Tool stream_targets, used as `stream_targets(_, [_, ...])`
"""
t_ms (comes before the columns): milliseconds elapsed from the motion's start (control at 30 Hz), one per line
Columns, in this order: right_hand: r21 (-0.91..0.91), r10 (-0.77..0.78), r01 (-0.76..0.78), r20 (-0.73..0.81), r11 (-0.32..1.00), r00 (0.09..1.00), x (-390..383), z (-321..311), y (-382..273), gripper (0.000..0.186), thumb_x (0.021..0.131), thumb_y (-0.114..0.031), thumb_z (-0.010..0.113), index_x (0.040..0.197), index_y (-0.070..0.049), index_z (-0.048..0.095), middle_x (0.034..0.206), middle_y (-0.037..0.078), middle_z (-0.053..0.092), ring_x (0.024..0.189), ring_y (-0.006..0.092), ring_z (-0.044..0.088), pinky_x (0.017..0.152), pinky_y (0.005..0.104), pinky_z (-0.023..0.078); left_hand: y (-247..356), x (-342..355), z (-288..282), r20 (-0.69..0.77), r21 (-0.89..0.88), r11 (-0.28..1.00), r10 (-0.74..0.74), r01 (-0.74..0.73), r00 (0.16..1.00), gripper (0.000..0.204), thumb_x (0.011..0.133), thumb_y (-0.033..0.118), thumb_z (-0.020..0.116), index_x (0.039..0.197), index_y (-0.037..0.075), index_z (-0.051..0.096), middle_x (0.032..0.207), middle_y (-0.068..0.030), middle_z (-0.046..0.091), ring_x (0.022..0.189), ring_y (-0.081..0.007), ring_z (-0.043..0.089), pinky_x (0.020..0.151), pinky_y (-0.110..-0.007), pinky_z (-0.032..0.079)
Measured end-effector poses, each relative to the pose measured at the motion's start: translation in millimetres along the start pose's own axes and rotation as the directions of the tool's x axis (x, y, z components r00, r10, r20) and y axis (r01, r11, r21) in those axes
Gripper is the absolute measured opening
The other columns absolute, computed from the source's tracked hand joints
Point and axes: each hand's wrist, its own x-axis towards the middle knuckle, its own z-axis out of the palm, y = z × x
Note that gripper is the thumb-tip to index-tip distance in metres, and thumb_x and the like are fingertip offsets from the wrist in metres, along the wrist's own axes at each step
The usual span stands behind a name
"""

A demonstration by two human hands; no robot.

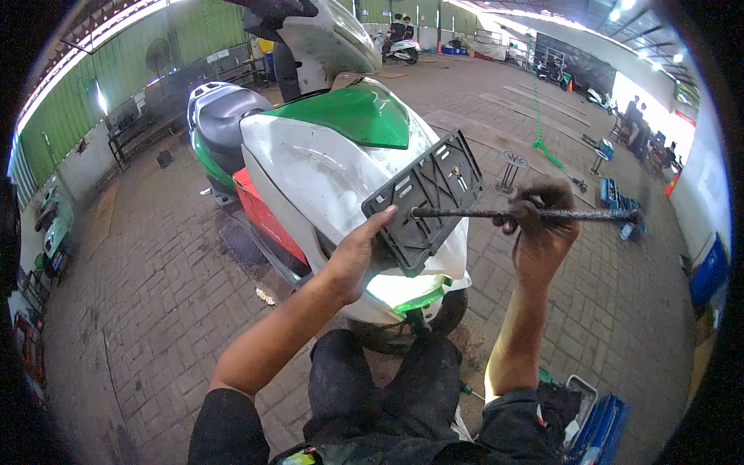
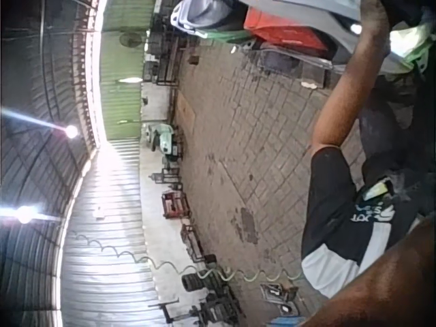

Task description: The person works on the body panels of a scooter, using a screwdriver to remove and adjust internal components, then positions and attaches a white and green front fairing before securing a license plate bracket.

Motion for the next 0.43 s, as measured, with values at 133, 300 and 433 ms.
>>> stream_targets(133, [0.097,0.148,-0.16,0.116,0.982,0.982,-5.5,-4.6,-26.6,0.046,0.098,-0.024,0.056,0.131,0.006,0.045,0.113,0.025,0.06,0.059,0.0115,0.059,0.061,0.028,0.057,2.8,-2.0,2.1,0.031,0.002,1.0,0.0,0.0,1.0,0.045,0.096,0.045,0.053,0.115,0.006,0.062,0.103,-0.0039,0.067,0.092,-0.014,0.062,0.086,-0.029,0.047])
stream_targets(300, [0.236,0.208,-0.258,0.216,0.937,0.954,-12.0,-8.6,-34.6,0.048,0.099,-0.021,0.052,0.136,0.007,0.041,0.12,0.032,0.059,0.079,0.0244,0.071,0.066,0.0313,0.059,2.1,-1.3,-2.8,0.042,-0.005,1.0,-0.024,0.024,0.999,0.046,0.096,0.046,0.054,0.116,0.005,0.062,0.104,-0.0049,0.067,0.092,-0.0157,0.063,0.087,-0.03,0.047])
stream_targets(433, [0.158,0.274,-0.31,0.217,0.937,0.937,-6.5,-10.7,-32.9,0.051,0.099,-0.023,0.053,0.138,0.007,0.039,0.124,0.033,0.057,0.092,0.0302,0.071,0.068,0.0319,0.059,-1.9,3.0,-7.3,0.042,0.024,1.0,-0.014,0.013,0.999,0.051,0.095,0.047,0.054,0.12,0.003,0.059,0.108,-0.0056,0.067,0.096,-0.0155,0.063,0.091,-0.03,0.046])
